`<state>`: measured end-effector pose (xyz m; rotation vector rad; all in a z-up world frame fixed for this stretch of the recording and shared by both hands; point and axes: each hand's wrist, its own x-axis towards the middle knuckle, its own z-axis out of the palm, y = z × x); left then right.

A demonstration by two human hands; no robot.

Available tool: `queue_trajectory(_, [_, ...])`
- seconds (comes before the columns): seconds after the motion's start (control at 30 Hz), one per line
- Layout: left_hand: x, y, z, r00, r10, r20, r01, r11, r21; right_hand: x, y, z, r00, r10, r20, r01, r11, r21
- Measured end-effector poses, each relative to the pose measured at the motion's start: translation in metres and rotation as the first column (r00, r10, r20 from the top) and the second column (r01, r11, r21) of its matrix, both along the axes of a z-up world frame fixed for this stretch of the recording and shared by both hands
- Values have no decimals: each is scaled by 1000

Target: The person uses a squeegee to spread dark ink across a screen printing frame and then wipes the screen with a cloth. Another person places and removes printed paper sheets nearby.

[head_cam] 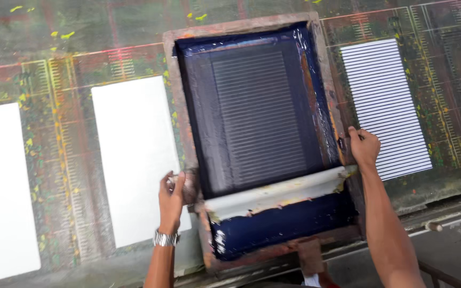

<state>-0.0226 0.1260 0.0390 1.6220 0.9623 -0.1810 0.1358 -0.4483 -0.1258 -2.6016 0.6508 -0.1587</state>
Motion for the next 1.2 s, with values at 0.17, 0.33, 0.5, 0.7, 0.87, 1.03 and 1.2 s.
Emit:
queue_trajectory(0.17, [-34, 103, 6, 993, 108, 49, -112, 991, 75, -37, 180, 55, 999, 37, -10, -36, 994, 104])
queue_trajectory(0.33, [-82, 241, -1, 984, 154, 92, -166, 977, 132, -99, 331, 64, 995, 55, 81, -74, 966, 248])
queue_trajectory(0.5, [-97, 319, -15, 975, 192, 114, -209, 963, 169, -112, 417, 88, 996, 83, 21, -86, 954, 288])
queue_trajectory(0.7, [-100, 341, -28, 994, 111, 6, -111, 988, 110, -129, 420, 44, 988, 54, -144, -7, 951, 310])
queue_trajectory(0.87, [-81, 299, -16, 967, -255, 3, 178, 685, 706, -132, 450, 116, 869, 487, 90, -468, 867, -172])
queue_trajectory(1.03, [-114, 228, -21, 511, -859, -33, 680, 381, 626, -199, 499, 130, 517, 840, 166, -818, 542, -191])
queue_trajectory(1.2, [-190, 218, 6, 439, -879, -187, 586, 123, 801, -276, 479, 144, 469, 821, -326, -875, 382, -296])
